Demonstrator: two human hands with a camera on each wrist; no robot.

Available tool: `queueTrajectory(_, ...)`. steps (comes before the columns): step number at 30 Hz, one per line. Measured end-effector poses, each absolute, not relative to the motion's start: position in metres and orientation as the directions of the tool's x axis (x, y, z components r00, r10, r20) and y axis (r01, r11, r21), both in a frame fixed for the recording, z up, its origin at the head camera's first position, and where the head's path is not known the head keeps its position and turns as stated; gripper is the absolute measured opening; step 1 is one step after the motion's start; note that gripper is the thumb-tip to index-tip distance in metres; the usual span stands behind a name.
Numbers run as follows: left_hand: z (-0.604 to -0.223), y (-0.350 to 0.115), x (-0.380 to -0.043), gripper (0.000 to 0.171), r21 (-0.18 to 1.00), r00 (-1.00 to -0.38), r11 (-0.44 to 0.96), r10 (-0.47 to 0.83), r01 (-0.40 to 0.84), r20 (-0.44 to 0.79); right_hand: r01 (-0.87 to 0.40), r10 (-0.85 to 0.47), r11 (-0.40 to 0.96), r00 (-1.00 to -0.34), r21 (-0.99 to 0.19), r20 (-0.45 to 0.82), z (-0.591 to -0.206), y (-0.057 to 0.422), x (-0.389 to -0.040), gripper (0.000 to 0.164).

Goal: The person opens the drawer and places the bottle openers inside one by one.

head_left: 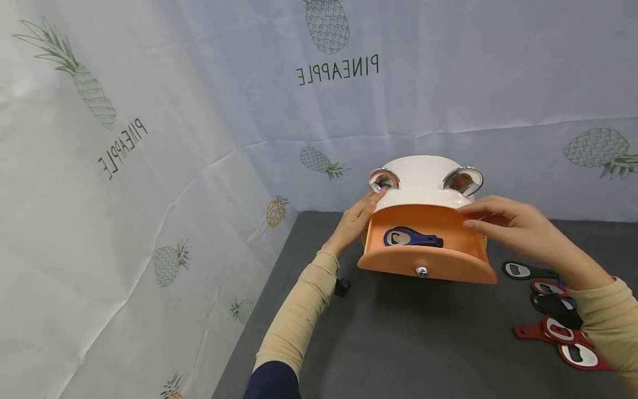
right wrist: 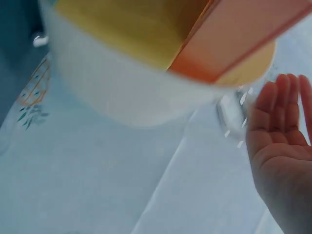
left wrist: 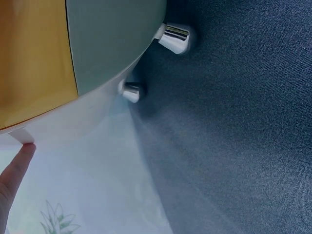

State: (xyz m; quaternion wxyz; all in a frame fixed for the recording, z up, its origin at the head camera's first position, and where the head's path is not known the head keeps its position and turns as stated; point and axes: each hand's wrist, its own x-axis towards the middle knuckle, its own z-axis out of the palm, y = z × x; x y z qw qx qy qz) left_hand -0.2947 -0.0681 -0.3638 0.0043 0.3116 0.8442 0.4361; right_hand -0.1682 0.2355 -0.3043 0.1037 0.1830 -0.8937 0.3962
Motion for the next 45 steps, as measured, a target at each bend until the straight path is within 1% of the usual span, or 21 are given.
queueTrajectory(4,-0.365,-0.068,-0.295,0.047,0.738,-0.809,0.430,0.525,0.521,0.265,-0.379,-0.175,0.608,-0.921,-0.698,0.347,-0.313,0.255,-0.165,0.032)
queueTrajectory(8,-0.366,-0.068,-0.296,0.049,0.739,-0.811,0.432,0.523,0.518,0.263,-0.319,-0.114,0.625,-0.940,-0.713,0.321,-0.327,0.274,-0.160,0.037)
queueTrajectory(16,-0.366,-0.067,-0.295,0.048,0.744,-0.810,0.422,0.521,0.519,0.269,-0.197,-0.014,0.668,-0.967,-0.717,0.253,-0.365,0.314,-0.143,0.039)
queueTrajectory(19,-0.365,-0.068,-0.294,0.048,0.744,-0.811,0.422,0.518,0.519,0.272,-0.181,0.009,0.680,-0.967,-0.710,0.255,-0.381,0.328,-0.137,0.039)
queueTrajectory(23,-0.365,-0.068,-0.294,0.048,0.742,-0.812,0.425,0.517,0.518,0.271,-0.206,0.005,0.683,-0.958,-0.701,0.286,-0.405,0.347,-0.130,0.036)
queueTrajectory(26,-0.366,-0.067,-0.295,0.048,0.739,-0.811,0.428,0.518,0.520,0.270,-0.199,-0.013,0.704,-0.963,-0.682,0.268,-0.423,0.360,-0.127,0.033)
queueTrajectory(28,-0.366,-0.067,-0.294,0.048,0.741,-0.813,0.429,0.518,0.516,0.267,-0.184,-0.024,0.731,-0.970,-0.657,0.244,-0.435,0.368,-0.126,0.028)
queueTrajectory(30,-0.366,-0.067,-0.294,0.049,0.744,-0.815,0.429,0.516,0.513,0.264,-0.154,-0.033,0.768,-0.979,-0.621,0.202,-0.446,0.375,-0.125,0.029)
queueTrajectory(35,-0.367,-0.067,-0.296,0.050,0.742,-0.816,0.432,0.513,0.514,0.266,-0.093,-0.022,0.819,-0.991,-0.567,0.131,-0.472,0.390,-0.125,0.043)
queueTrajectory(37,-0.368,-0.068,-0.296,0.050,0.739,-0.816,0.433,0.512,0.515,0.269,-0.069,-0.015,0.819,-0.995,-0.570,0.098,-0.480,0.394,-0.126,0.046)
queueTrajectory(40,-0.368,-0.068,-0.296,0.049,0.742,-0.816,0.430,0.511,0.515,0.270,-0.021,-0.025,0.821,-1.000,-0.571,0.000,-0.485,0.399,-0.127,0.054)
queueTrajectory(43,-0.368,-0.067,-0.296,0.046,0.745,-0.811,0.418,0.517,0.519,0.275,-0.007,-0.052,0.825,-0.997,-0.565,-0.062,-0.487,0.401,-0.129,0.057)
queueTrajectory(45,-0.367,-0.067,-0.295,0.044,0.746,-0.806,0.411,0.522,0.524,0.279,-0.011,-0.065,0.830,-0.995,-0.558,-0.076,-0.490,0.403,-0.130,0.057)
